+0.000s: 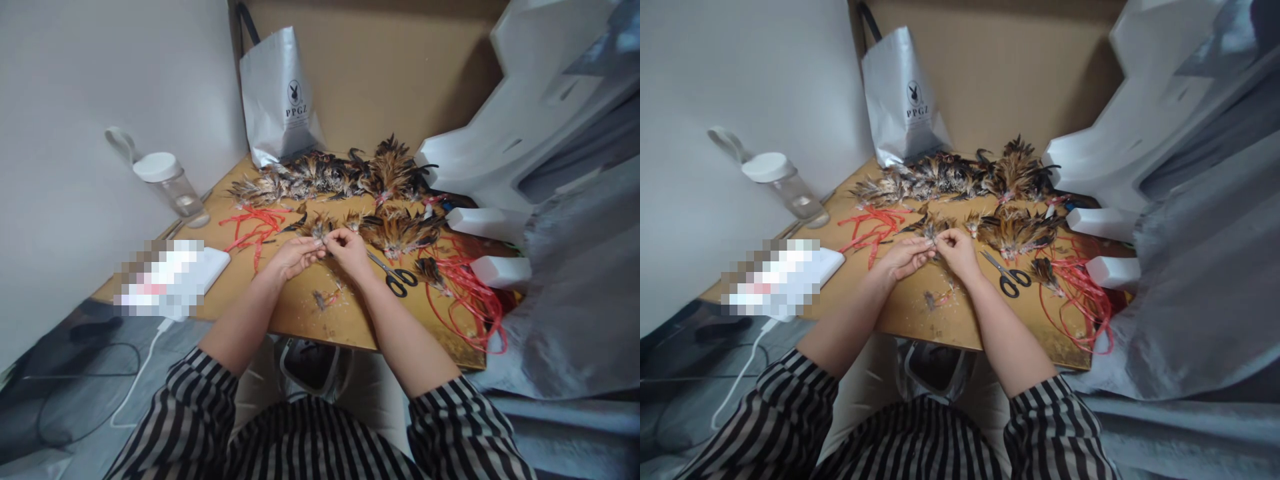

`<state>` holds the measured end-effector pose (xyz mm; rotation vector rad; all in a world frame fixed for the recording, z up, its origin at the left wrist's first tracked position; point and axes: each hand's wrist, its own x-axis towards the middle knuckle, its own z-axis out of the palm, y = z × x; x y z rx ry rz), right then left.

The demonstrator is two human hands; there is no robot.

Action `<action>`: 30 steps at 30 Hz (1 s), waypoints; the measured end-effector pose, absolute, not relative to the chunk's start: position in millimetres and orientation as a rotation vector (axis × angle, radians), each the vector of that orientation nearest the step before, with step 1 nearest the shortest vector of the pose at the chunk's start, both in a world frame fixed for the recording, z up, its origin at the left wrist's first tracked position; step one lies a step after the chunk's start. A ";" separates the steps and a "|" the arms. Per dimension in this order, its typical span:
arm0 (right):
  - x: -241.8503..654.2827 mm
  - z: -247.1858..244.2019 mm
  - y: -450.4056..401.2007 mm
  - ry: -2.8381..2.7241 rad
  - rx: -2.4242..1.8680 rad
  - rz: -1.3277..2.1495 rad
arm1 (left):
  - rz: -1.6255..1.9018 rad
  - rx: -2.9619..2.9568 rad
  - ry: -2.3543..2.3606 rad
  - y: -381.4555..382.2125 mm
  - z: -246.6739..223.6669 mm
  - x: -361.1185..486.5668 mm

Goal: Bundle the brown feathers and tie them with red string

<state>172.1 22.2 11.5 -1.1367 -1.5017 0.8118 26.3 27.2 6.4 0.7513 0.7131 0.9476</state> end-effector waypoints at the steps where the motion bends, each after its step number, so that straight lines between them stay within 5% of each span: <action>1: 172.2 10.2 22.9 -1.504 -1.134 0.809 | 0.949 0.756 0.717 27.5 5.7 26.4; 20: 167.8 18.5 16.5 -1.083 -1.098 1.291 | 0.944 0.960 0.804 23.2 5.3 27.8; 30: 175.6 6.2 27.3 -1.435 -1.199 0.918 | 1.260 0.721 0.808 34.3 11.9 18.7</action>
